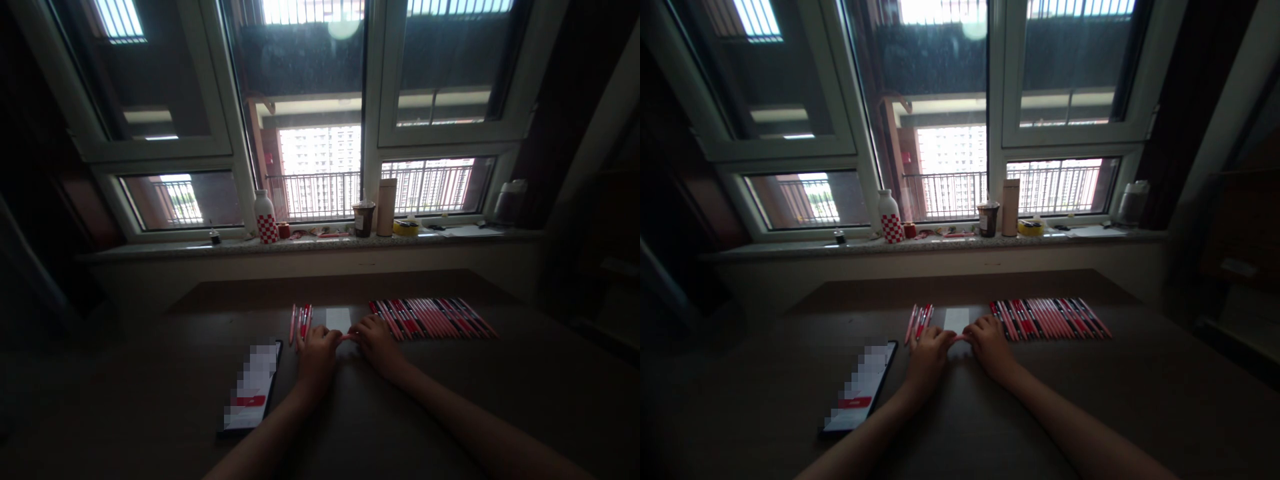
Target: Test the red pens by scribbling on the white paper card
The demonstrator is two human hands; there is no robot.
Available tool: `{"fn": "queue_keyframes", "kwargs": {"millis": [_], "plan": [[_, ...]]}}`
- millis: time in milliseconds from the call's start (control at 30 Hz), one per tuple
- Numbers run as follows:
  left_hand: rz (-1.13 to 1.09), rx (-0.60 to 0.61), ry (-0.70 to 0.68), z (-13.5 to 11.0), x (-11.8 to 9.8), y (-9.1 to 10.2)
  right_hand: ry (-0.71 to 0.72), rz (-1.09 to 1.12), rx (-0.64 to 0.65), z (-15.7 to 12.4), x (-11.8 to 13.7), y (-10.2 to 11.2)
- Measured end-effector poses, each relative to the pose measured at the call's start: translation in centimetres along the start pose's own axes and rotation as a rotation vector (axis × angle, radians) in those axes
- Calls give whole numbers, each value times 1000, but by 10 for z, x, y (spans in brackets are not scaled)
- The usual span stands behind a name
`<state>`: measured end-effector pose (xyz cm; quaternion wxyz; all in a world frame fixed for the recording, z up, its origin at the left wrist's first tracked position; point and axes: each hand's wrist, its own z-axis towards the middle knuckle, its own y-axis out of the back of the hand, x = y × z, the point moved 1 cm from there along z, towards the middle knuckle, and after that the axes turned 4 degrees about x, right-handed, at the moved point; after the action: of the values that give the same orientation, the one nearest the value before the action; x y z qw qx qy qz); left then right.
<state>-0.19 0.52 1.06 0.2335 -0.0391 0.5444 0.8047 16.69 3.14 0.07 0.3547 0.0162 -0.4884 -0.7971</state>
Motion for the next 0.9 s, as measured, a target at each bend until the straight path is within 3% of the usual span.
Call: {"fn": "queue_keyframes", "kwargs": {"millis": [333, 900], "plan": [[-5, 19, 11, 0, 1, 0, -25, -7, 38, 0, 2, 2], [-6, -15, -1, -1, -2, 2, 28, -11, -9, -1, 2, 0]]}}
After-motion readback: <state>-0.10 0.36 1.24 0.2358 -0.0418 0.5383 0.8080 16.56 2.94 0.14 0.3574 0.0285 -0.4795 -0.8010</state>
